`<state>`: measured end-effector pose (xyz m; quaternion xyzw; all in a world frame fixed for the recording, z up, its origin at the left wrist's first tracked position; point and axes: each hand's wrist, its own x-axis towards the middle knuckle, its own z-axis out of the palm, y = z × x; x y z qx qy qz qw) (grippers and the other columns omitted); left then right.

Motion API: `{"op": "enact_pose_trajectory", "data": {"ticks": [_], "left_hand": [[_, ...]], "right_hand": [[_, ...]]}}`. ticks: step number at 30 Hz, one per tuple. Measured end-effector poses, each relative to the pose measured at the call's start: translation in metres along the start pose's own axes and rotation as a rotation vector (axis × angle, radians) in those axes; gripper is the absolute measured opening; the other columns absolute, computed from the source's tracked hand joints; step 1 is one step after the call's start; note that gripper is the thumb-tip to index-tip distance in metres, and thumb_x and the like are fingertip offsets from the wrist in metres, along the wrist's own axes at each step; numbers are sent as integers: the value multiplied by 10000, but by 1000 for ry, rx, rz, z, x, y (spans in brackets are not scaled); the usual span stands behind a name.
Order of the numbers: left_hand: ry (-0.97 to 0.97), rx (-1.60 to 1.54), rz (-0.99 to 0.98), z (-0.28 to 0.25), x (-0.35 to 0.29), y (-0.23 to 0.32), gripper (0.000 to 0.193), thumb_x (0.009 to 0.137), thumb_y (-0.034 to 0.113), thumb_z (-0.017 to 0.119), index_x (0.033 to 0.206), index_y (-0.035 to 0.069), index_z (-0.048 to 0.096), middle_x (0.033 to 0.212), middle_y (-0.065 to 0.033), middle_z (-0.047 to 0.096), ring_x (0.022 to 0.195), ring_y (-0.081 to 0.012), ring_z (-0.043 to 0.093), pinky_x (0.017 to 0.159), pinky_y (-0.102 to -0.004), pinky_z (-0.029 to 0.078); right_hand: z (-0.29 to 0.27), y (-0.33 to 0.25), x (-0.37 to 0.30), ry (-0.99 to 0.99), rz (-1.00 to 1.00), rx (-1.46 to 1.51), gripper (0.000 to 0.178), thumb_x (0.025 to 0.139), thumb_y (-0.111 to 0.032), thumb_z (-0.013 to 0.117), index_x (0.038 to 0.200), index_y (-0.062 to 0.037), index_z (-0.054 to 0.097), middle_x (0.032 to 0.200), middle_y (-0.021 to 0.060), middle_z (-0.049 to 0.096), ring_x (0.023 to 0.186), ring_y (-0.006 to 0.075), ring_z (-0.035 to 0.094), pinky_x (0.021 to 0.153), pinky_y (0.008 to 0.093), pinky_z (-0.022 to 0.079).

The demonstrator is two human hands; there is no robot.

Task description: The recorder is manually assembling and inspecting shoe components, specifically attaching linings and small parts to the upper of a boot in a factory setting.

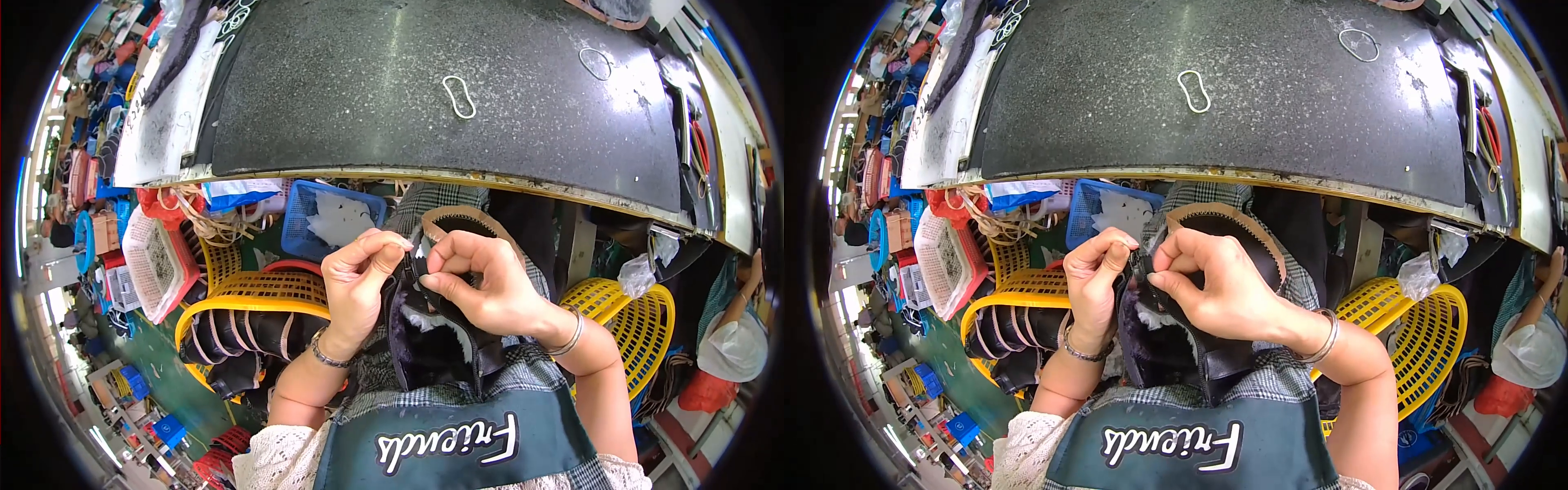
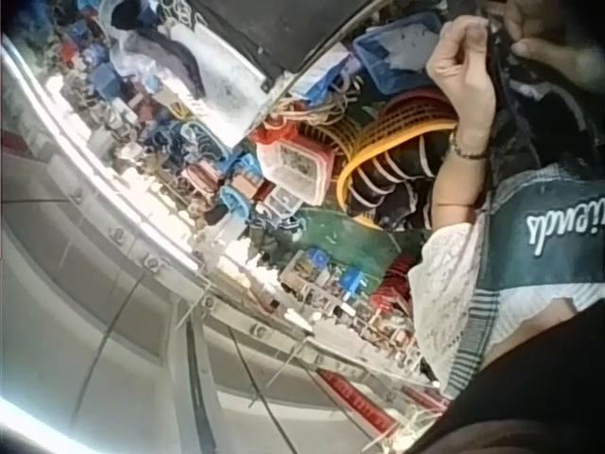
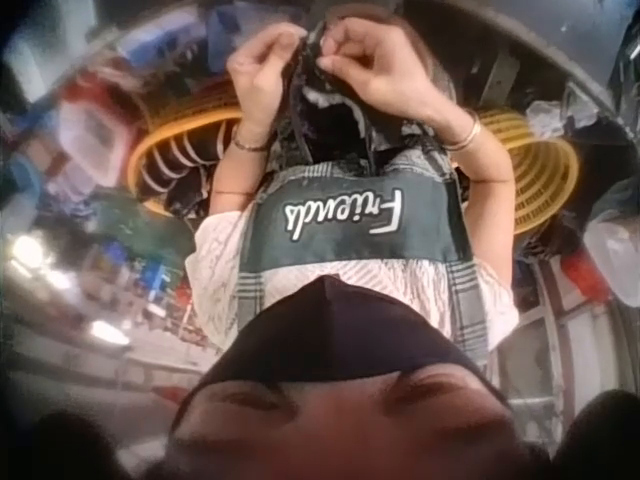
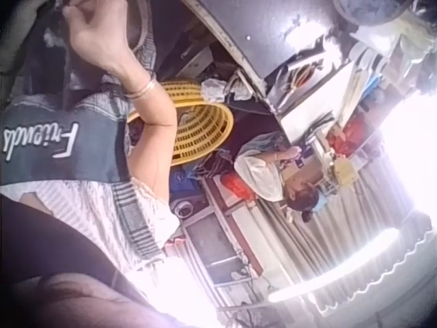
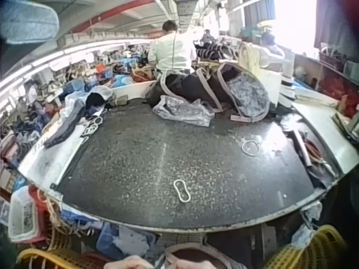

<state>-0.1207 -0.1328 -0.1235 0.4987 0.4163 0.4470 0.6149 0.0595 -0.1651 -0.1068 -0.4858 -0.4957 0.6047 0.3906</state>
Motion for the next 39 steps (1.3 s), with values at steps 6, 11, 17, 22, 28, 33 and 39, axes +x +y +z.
{"op": "enact_pose_trajectory", "data": {"ticks": [6, 11, 17, 22, 28, 33, 39], "left_hand": [[-5, -49, -76, -3, 2, -2, 85, 893, 45, 649, 885, -30, 688, 864, -56, 663, 781, -89, 542, 727, -214, 412], [-46, -78, -84, -3, 4, -1, 87, 890, 53, 656, 892, -22, 700, 865, -50, 662, 782, -85, 533, 733, -216, 403], [-69, -48, -106, -4, 5, -1, 92, 886, 61, 662, 893, -18, 708, 858, -48, 663, 772, -86, 530, 728, -220, 402], [-61, -72, -146, -4, 5, 0, 93, 884, 58, 663, 896, -22, 708, 862, -54, 668, 783, -89, 543, 740, -223, 410], [-92, -72, -158, -5, 3, -1, 89, 873, 41, 670, 920, -18, 717, 856, -57, 669, 795, -92, 562, 749, -224, 425], [-125, -68, -180, -9, 2, 0, 109, 864, 37, 680, 952, -11, 723, 858, -55, 674, 789, -87, 567, 745, -216, 429], [-85, -108, -288, -4, 4, 9, 150, 855, 49, 699, 990, -15, 715, 898, -46, 692, 817, -77, 593, 771, -212, 463]], "right_hand": [[0, 0, -3, -11, -21, -20, 122, 844, -39, 665, 877, 15, 560, 662, 77, 632, 631, 68, 571, 583, 258, 449], [-2, -2, -1, -6, -18, -26, 118, 843, -37, 662, 876, 13, 560, 659, 77, 633, 623, 66, 565, 578, 259, 445], [-3, -2, -1, 6, 19, -11, 119, 839, -36, 663, 871, 14, 560, 653, 81, 633, 610, 76, 565, 573, 265, 445], [-2, 0, 0, -14, -24, -63, 119, 832, -33, 664, 869, 16, 562, 660, 97, 640, 609, 99, 587, 578, 275, 453], [-2, 3, -1, 34, -7, -10, 124, 829, -36, 667, 880, 17, 567, 665, 103, 647, 620, 108, 602, 581, 275, 455], [0, 1, 0, 67, -117, -105, 123, 810, -14, 667, 874, 16, 567, 674, 125, 652, 625, 201, 637, 609, 298, 456], [2, 3, 1, 106, -210, -139, 119, 780, 20, 668, 844, -1, 571, 699, 131, 650, 630, 279, 616, 632, 330, 430]]}}
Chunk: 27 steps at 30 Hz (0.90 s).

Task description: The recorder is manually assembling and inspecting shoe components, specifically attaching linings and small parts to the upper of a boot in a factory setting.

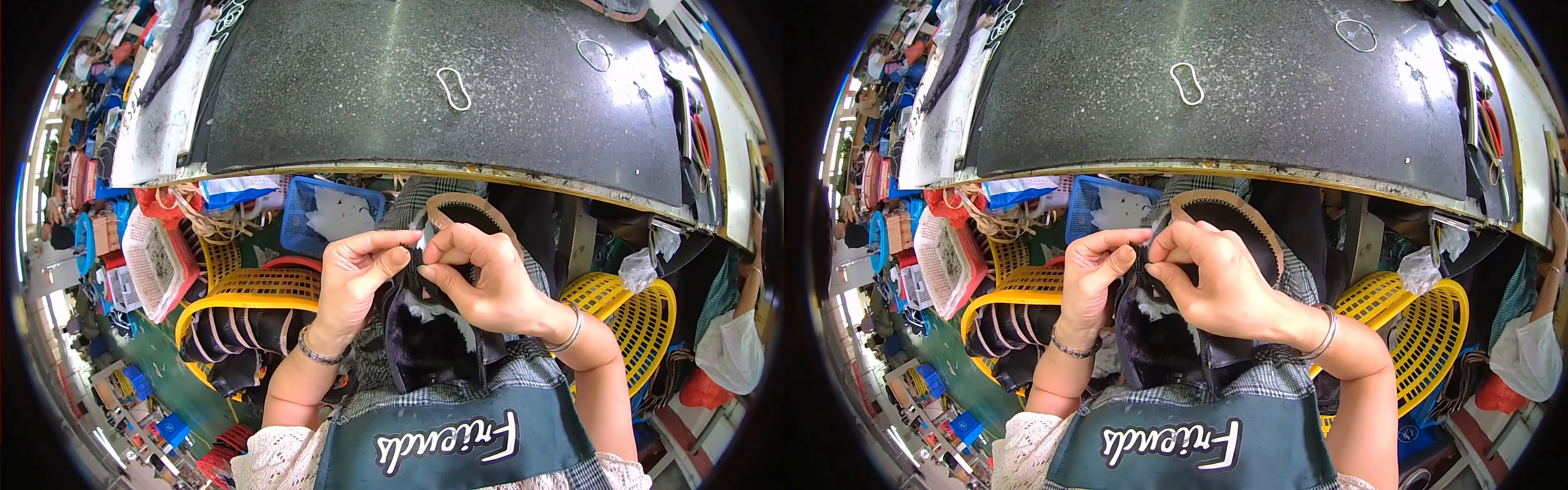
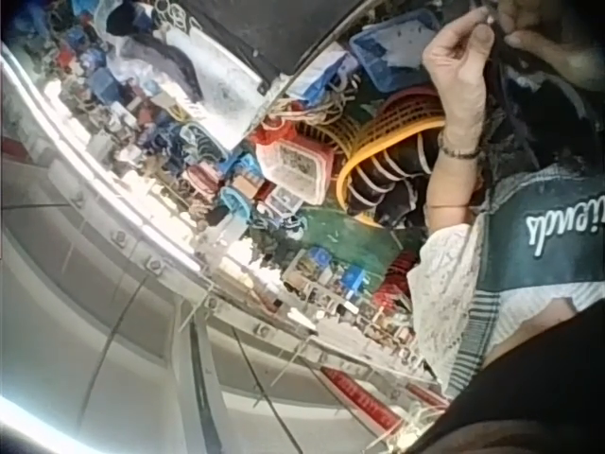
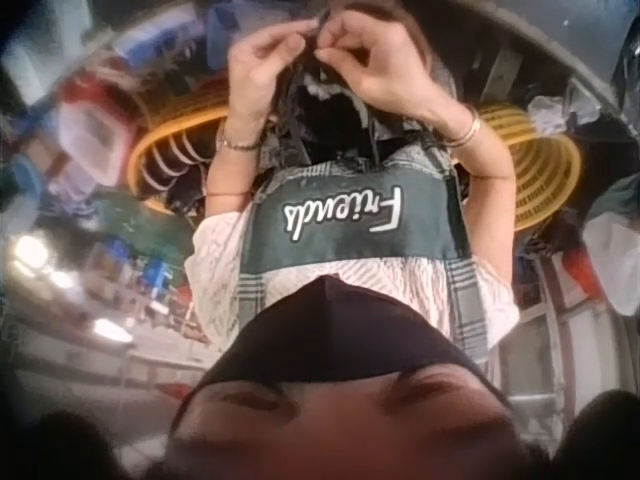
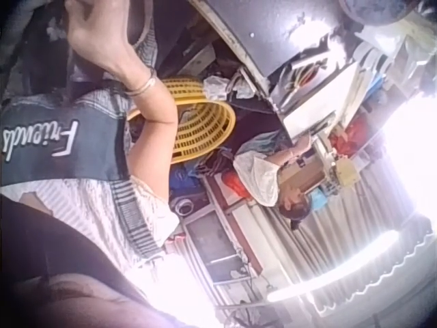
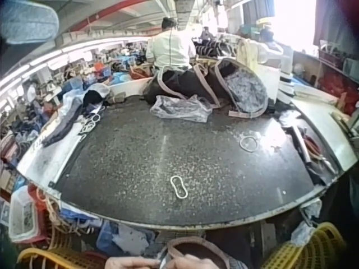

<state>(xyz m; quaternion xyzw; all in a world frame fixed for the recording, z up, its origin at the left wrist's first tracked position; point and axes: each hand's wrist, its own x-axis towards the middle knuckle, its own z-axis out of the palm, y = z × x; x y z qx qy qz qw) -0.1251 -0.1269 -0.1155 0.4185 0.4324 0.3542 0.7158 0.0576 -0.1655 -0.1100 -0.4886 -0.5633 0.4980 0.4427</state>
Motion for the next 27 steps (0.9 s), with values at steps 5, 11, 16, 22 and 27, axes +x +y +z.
{"op": "enact_pose_trajectory", "data": {"ticks": [5, 11, 16, 22, 27], "left_hand": [[-43, -41, -69, -8, -2, -5, 142, 845, 80, 718, 940, -24, 698, 833, -29, 668, 717, -87, 596, 646, -219, 483], [-18, -44, -68, -5, -2, -7, 112, 846, 58, 709, 923, -21, 691, 851, -34, 660, 678, -91, 589, 595, -211, 470], [-39, -115, -27, -5, 0, -7, 104, 876, 51, 667, 945, -21, 693, 868, -38, 676, 733, -73, 595, 659, -204, 471], [35, -178, -56, 2, -1, -8, 113, 907, 56, 631, 970, -20, 685, 863, -21, 682, 772, -50, 586, 715, -192, 459], [52, -185, -97, 8, 2, -6, 136, 923, 91, 597, 949, -19, 674, 891, -48, 684, 780, -96, 606, 751, -226, 466]], "right_hand": [[1, 4, -2, 16, -89, -106, 126, 774, 27, 665, 857, -8, 577, 721, 114, 646, 676, 282, 603, 643, 352, 450], [-2, 2, 0, 19, -87, -187, 130, 772, 27, 665, 860, -6, 575, 722, 108, 645, 703, 285, 602, 652, 361, 469], [-6, 4, 4, -1, -209, -211, 177, 762, 13, 698, 899, -9, 587, 772, 107, 657, 709, 266, 612, 681, 350, 484], [-18, -8, 17, -159, -530, -599, 343, 669, -134, 775, 967, -26, 642, 872, 60, 637, 699, 212, 620, 634, 320, 506], [-18, -7, 26, -130, -894, -765, 204, 658, -82, 707, 809, 15, 611, 764, 79, 557, 626, 201, 563, 535, 319, 470]]}}
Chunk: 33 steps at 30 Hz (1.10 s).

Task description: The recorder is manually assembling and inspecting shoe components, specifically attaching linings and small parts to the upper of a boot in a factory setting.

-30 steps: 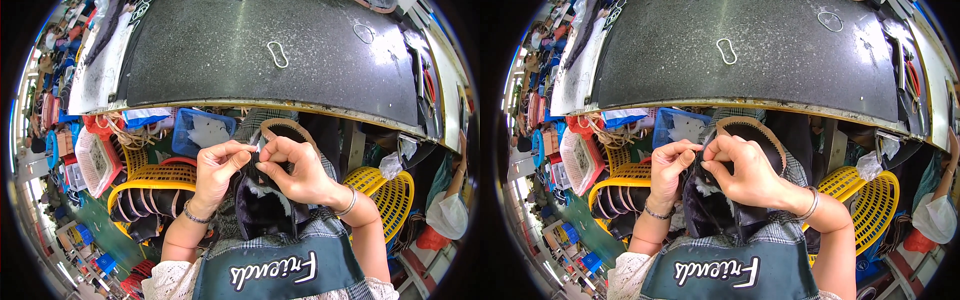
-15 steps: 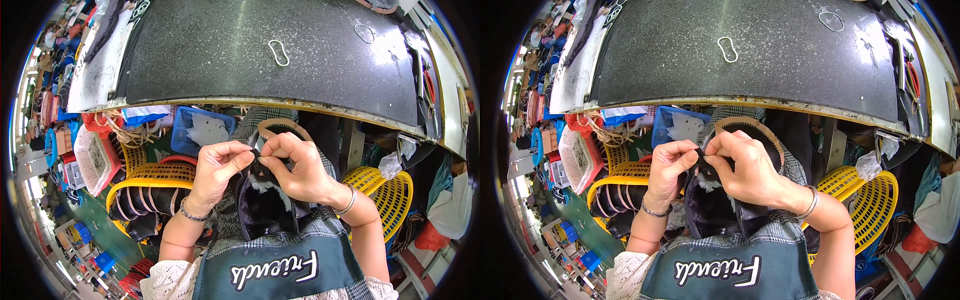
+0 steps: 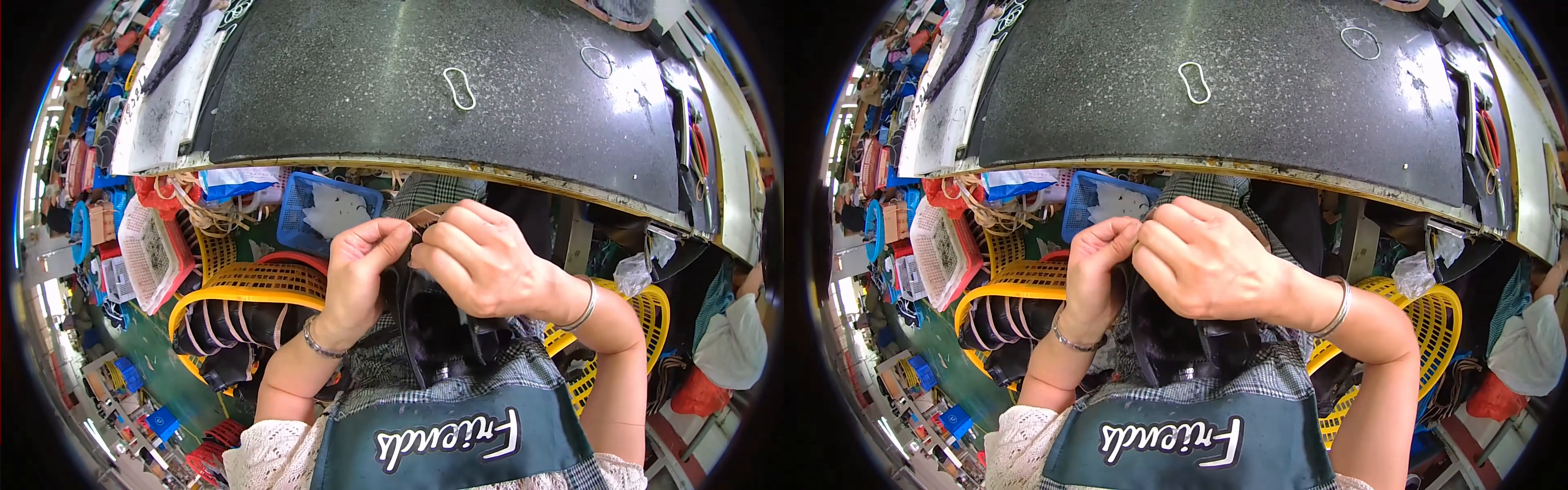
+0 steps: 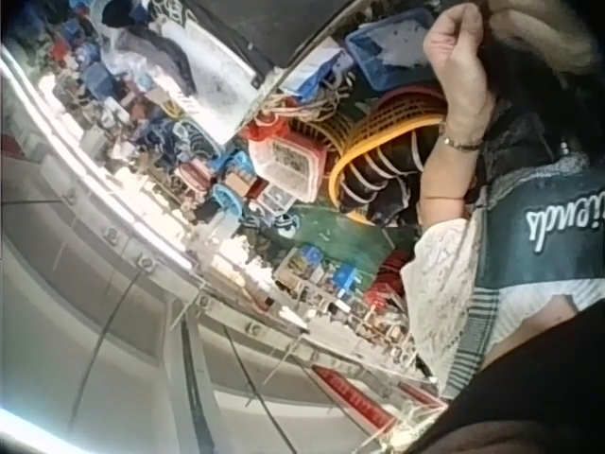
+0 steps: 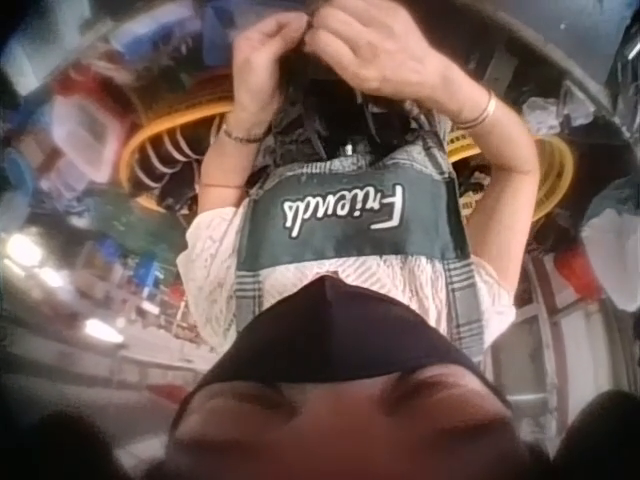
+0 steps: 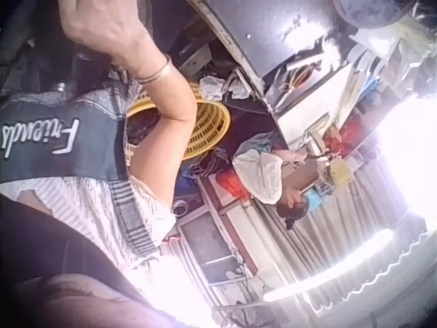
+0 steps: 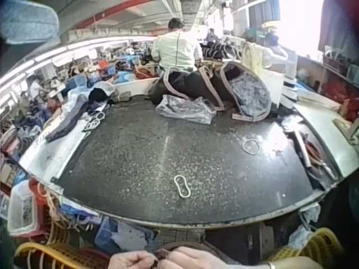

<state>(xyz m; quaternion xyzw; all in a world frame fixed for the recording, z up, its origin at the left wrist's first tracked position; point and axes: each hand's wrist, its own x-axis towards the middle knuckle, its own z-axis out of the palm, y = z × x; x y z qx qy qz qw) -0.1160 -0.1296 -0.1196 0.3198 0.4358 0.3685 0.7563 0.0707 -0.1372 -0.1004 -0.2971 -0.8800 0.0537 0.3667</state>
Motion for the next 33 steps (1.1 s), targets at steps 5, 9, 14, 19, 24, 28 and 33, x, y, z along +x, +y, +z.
{"op": "enact_pose_trajectory", "data": {"ticks": [5, 9, 14, 19, 24, 28, 33], "left_hand": [[102, -13, 182, -17, 17, 14, 124, 921, 78, 600, 941, -17, 678, 888, -49, 690, 787, -93, 618, 757, -233, 478], [-117, 76, -97, -34, 18, 23, 213, 940, 165, 583, 1000, -22, 666, 894, -57, 696, 783, -92, 638, 713, -226, 501], [-355, -228, -848, -39, -14, -13, 405, 982, 386, 499, 1212, 58, 559, 1183, -67, 642, 1059, -188, 636, 893, -383, 531], [-272, -360, -698, 7, -37, 15, 319, 956, 196, 567, 1236, 54, 517, 1204, -76, 592, 1092, -165, 592, 921, -350, 499], [-216, 264, 564, 53, -31, 72, 637, 847, 177, 669, 1379, 8, 362, 1287, -128, 512, 1173, -236, 525, 1043, -378, 389], [-129, -341, 403, 46, 17, 9, 651, 793, 44, 711, 1371, 83, 413, 1336, -58, 478, 1234, -186, 457, 1081, -342, 337], [-73, 616, 776, 65, 32, 15, 473, 888, 112, 664, 1298, -11, 464, 1244, -92, 556, 1177, -199, 517, 1017, -312, 404]], "right_hand": [[-8, -20, -5, -75, -136, 150, 170, 663, -48, 692, 769, 22, 580, 728, 72, 543, 601, 189, 533, 520, 302, 448], [-16, -13, -15, -2, -22, 221, 194, 685, -57, 698, 826, 1, 577, 772, 78, 562, 624, 218, 551, 537, 328, 454], [-27, -18, -15, -280, 71, 238, 171, 716, -119, 648, 762, -27, 512, 722, 72, 509, 657, 225, 557, 558, 344, 484], [-72, -18, 30, -229, -31, 179, 186, 668, -108, 637, 762, -4, 514, 711, 64, 457, 617, 212, 521, 511, 328, 464], [-117, -31, 79, -76, -93, -148, 232, 441, -121, 529, 640, -2, 512, 653, 40, 385, 584, 168, 455, 477, 275, 411], [-68, 6, 67, 62, 92, -362, 285, 583, -137, 653, 794, 41, 585, 758, 91, 499, 686, 218, 528, 560, 307, 472], [-24, 32, 24, 509, 296, -225, 335, 532, -54, 700, 851, 20, 630, 799, 100, 573, 748, 250, 589, 618, 320, 508]]}}
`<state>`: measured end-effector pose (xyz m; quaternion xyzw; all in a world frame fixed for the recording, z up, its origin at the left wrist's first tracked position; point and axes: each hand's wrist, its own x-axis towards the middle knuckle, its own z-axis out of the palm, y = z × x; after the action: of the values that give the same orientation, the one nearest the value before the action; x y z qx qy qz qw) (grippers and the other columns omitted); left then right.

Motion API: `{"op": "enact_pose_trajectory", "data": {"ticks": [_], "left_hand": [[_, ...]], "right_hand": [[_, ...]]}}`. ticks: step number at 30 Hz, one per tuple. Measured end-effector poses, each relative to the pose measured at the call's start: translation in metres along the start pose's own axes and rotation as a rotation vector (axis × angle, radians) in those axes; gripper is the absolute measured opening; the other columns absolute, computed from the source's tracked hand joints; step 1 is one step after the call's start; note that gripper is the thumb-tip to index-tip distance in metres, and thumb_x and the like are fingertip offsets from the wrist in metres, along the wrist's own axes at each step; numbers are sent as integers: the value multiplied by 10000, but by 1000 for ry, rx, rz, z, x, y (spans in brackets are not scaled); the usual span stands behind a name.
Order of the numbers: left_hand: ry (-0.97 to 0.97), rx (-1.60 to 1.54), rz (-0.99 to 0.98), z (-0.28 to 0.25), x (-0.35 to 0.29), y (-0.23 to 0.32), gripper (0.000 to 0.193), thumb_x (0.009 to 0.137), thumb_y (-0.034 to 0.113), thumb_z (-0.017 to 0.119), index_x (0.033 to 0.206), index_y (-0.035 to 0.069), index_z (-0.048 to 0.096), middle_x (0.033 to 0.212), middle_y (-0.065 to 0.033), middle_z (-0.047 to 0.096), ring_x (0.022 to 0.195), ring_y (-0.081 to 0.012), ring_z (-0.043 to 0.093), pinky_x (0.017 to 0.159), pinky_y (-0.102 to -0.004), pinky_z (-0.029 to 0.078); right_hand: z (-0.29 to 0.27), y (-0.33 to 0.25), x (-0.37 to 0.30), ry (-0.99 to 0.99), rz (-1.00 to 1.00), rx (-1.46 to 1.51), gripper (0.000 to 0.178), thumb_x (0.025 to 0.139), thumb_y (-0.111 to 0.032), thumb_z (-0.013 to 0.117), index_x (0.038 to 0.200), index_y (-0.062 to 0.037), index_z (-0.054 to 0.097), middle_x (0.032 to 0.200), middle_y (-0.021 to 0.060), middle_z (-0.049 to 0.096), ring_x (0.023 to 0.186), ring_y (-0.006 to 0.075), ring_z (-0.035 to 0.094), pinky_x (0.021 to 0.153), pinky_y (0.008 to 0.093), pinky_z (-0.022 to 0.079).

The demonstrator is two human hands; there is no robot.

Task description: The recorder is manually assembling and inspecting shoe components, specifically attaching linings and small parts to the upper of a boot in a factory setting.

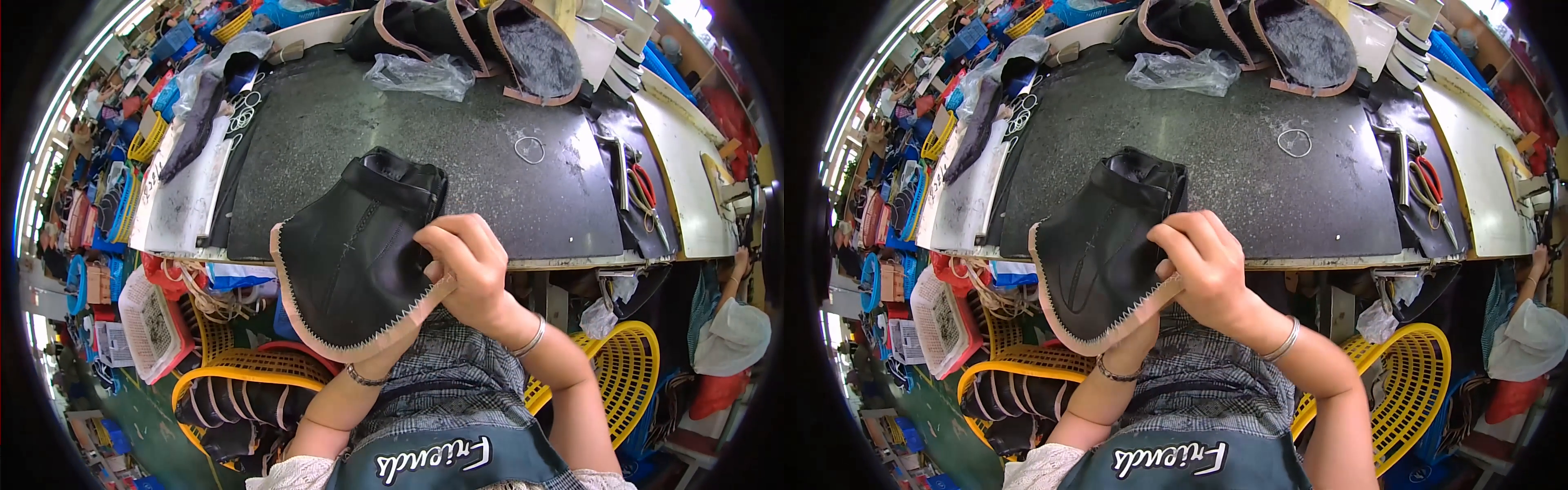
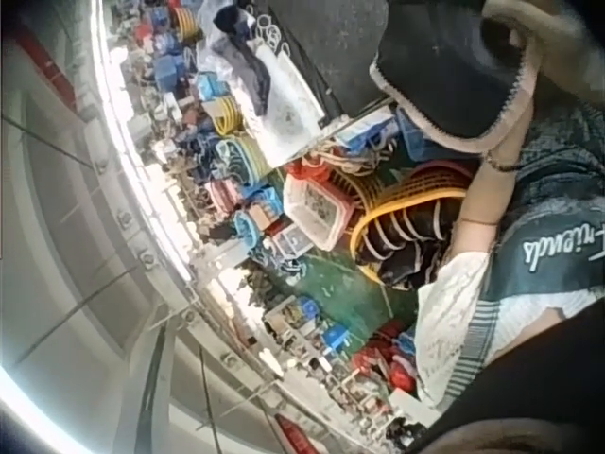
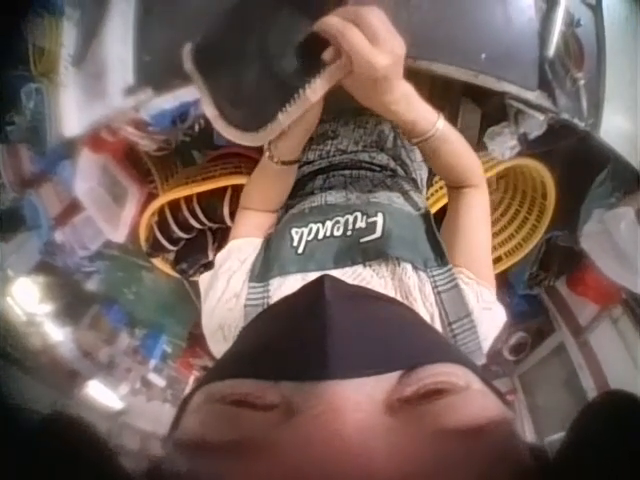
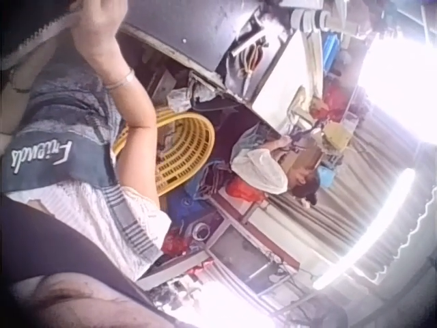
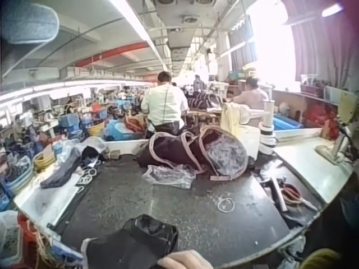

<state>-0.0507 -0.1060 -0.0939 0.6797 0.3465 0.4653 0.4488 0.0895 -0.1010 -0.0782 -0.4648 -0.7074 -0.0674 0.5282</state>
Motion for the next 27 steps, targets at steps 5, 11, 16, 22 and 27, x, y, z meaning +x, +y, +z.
{"op": "enact_pose_trajectory", "data": {"ticks": [5, 11, 16, 22, 27], "left_hand": [[75, 219, 64, -8, 14, 35, 557, 837, 239, 728, 1288, 7, 497, 1247, -121, 556, 1162, -216, 523, 1017, -363, 397], [-399, 876, -51, -50, 13, 109, 560, 854, 274, 672, 1321, 18, 497, 1284, -149, 547, 1178, -281, 537, 1059, -417, 367], [-250, 543, -107, 3, 44, 81, 542, 852, 249, 677, 1310, 14, 508, 1280, -144, 554, 1185, -270, 535, 1058, -406, 370], [-64, 139, -164, -11, 7, 47, 520, 849, 219, 682, 1296, 9, 521, 1275, -138, 563, 1193, -256, 532, 1057, -393, 374], [85, -213, -193, -22, -7, 19, 502, 847, 194, 686, 1285, 5, 532, 1270, -133, 570, 1200, -245, 530, 1056, -382, 377]], "right_hand": [[-5, -5, -3, 214, -41, -3, 258, 631, 81, 677, 872, 1, 632, 821, 99, 602, 695, 247, 592, 588, 306, 497], [-33, 2, 30, 184, 155, 248, 356, 697, -8, 766, 1008, -11, 593, 1025, 110, 601, 971, 303, 561, 841, 367, 457], [-46, 16, 37, -358, 209, 225, 461, 632, -297, 847, 950, -65, 606, 985, 63, 601, 1075, 268, 542, 1062, 432, 300], [-42, 4, 45, -242, 128, 129, 344, 616, -198, 839, 832, -75, 602, 796, 30, 546, 858, 239, 526, 885, 397, 330], [-37, 4, 47, -210, 121, 85, 342, 614, -207, 836, 829, -70, 609, 786, 30, 555, 869, 234, 532, 878, 400, 333]]}}
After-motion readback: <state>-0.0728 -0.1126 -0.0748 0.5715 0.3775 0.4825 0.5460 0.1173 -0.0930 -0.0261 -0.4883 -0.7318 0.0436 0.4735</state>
